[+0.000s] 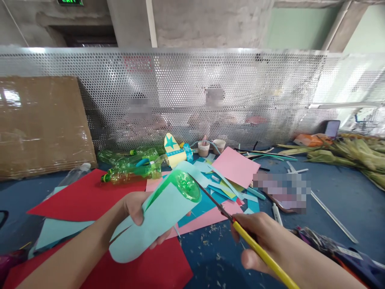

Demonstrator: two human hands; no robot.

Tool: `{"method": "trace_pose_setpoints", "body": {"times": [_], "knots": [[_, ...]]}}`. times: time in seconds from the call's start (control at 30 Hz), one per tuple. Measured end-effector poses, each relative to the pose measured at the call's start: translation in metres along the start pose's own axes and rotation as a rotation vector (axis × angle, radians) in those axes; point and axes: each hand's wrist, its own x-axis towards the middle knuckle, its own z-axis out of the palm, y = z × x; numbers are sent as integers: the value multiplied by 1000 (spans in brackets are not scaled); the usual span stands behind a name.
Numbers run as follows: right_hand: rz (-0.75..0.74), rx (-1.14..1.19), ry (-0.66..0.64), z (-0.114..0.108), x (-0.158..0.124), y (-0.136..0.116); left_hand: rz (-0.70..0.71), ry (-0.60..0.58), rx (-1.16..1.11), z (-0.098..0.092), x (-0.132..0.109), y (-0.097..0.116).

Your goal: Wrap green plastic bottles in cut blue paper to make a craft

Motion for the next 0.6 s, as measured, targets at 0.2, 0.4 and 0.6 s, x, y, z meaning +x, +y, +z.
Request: {"method": "trace_pose_setpoints", "body": {"times": [0.2, 0.4, 0.6], "knots": [[-18, -47, -7, 0, 3, 2, -16, -69, 19, 4, 2, 4], [-173, -71, 87, 3, 0, 0, -31, -69, -13, 0, 9, -8], [-189, -36, 85, 3, -1, -4, -44, -150, -47, -2, 16, -11]]}}
